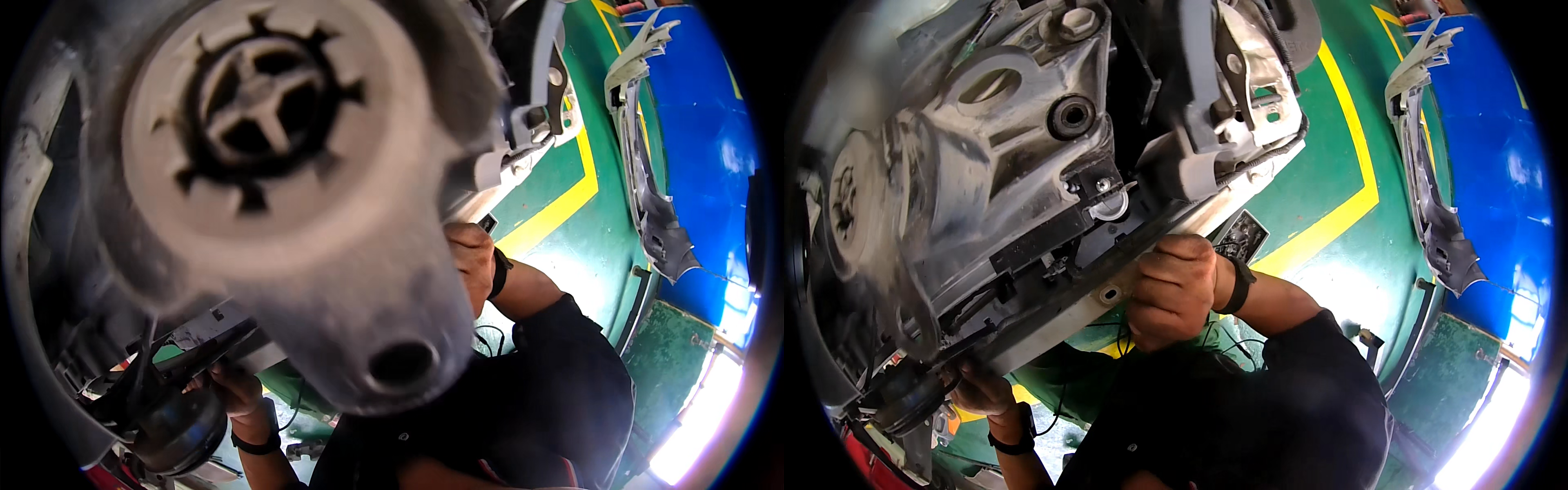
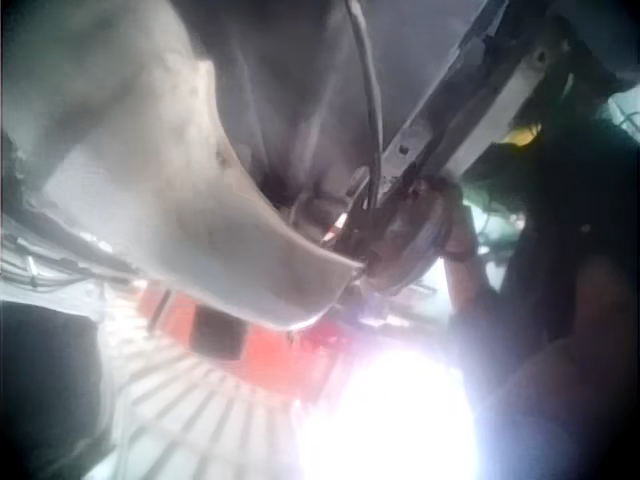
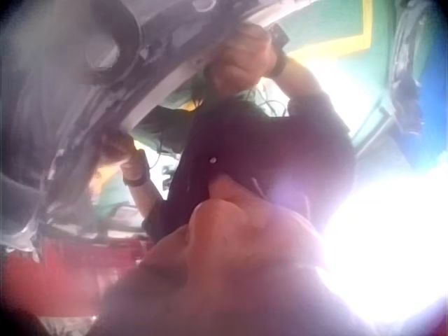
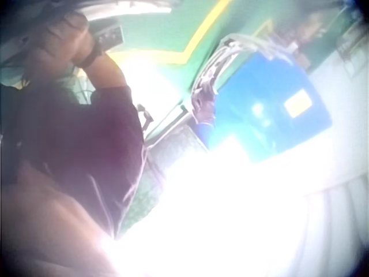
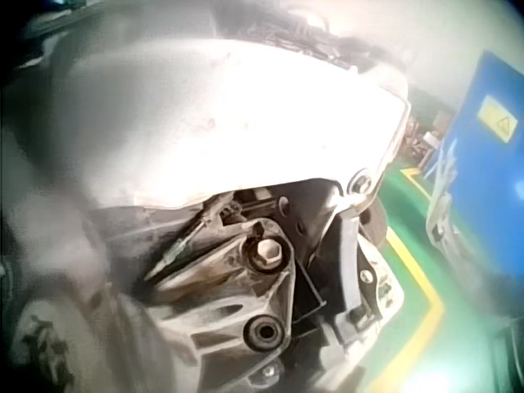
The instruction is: The person positions and aligns a front bumper reinforcement bar onto the front of a vehicle frame, then reaches for fasteners from a small tray and threads them into the mounting holes by hand.
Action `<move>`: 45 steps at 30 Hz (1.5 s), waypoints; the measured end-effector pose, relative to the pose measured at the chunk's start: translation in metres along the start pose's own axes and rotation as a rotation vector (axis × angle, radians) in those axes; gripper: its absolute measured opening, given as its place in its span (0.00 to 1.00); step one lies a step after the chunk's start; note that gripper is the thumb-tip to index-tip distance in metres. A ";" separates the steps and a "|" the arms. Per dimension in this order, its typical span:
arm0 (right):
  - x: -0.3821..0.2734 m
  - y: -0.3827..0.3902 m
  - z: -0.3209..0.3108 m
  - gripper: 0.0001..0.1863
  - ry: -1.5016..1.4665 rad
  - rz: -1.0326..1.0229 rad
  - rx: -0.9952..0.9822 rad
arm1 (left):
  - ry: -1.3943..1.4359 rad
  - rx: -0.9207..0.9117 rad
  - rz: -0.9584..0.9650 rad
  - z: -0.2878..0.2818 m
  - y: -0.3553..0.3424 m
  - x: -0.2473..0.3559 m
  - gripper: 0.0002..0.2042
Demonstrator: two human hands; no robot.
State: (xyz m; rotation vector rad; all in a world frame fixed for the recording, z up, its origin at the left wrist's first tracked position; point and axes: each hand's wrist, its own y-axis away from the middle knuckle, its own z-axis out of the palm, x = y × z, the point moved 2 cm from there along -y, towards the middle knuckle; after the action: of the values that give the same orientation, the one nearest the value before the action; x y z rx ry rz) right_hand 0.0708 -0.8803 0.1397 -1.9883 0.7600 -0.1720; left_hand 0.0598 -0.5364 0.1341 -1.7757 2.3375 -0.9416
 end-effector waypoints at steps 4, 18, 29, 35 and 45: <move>0.000 -0.007 0.001 0.08 -0.032 -0.001 -0.028 | 0.082 -0.019 -0.071 0.001 0.008 -0.010 0.19; -0.006 0.002 -0.010 0.11 -0.003 0.131 -0.183 | -0.110 0.003 0.071 -0.010 -0.002 0.009 0.19; -0.006 -0.005 0.008 0.06 0.134 0.177 -0.127 | -0.020 0.227 0.294 0.008 -0.002 -0.016 0.19; -0.015 -0.042 0.020 0.18 0.322 0.138 -0.198 | 0.033 0.164 0.138 0.005 -0.013 0.003 0.07; -0.005 -0.038 0.023 0.22 0.094 0.484 -0.642 | 0.044 0.209 0.139 0.000 -0.012 0.008 0.09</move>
State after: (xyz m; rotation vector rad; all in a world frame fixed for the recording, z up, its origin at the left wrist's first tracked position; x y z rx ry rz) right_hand 0.0932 -0.8471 0.1602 -2.3139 1.4685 0.3058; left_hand 0.0677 -0.5451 0.1425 -1.5103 2.2566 -1.1644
